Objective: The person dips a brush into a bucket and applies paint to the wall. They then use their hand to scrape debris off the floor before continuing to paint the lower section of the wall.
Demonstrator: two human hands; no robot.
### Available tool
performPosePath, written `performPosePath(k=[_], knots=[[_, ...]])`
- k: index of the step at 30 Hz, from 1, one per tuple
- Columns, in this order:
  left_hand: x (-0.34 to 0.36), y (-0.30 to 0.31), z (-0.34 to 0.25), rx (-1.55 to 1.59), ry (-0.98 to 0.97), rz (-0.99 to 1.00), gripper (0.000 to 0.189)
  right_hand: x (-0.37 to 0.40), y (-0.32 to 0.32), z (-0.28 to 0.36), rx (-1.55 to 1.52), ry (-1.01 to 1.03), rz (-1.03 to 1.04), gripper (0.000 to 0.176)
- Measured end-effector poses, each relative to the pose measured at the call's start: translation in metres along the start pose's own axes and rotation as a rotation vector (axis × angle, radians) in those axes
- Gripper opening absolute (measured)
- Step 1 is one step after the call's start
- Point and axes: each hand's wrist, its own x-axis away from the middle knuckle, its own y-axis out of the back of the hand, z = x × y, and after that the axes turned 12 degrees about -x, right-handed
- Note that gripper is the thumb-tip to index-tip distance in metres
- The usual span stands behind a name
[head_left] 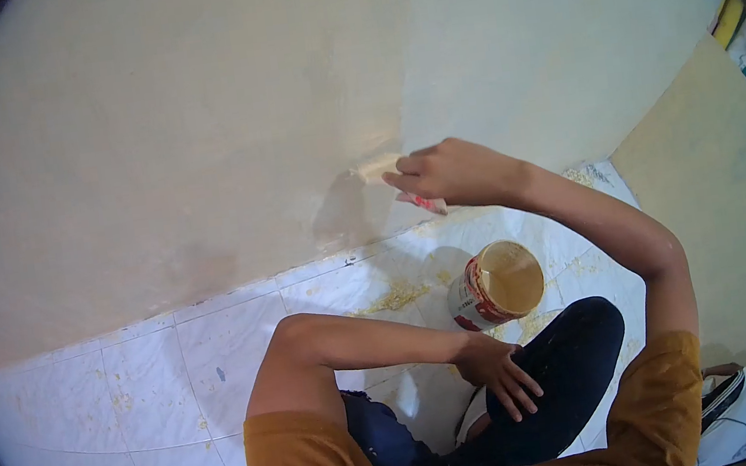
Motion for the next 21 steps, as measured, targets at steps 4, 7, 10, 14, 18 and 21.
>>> performPosePath(k=[4,7,10,14,18,21], knots=[[0.001,-0.017,0.001,0.021,0.004,-0.077,0.086,-0.006,0.065,-0.016,0.081,-0.014,-0.098,0.035],[0.001,-0.024,0.008,0.011,-0.008,-0.135,0.089,-0.002,0.141,-0.015,0.155,0.014,-0.192,0.037],[0.000,-0.027,0.011,0.028,-0.022,-0.167,0.090,0.016,0.191,-0.014,0.215,0.042,-0.504,0.035],[0.000,-0.020,0.015,0.179,-0.038,-0.122,0.085,-0.005,0.209,0.029,0.616,0.043,-0.647,0.015],[0.001,-0.017,0.009,0.162,-0.012,-0.109,0.086,-0.020,0.133,0.022,0.791,-0.123,-0.620,0.034],[0.002,-0.019,0.006,0.081,-0.005,-0.068,0.085,-0.035,0.050,0.017,0.860,-0.006,-0.669,0.033]])
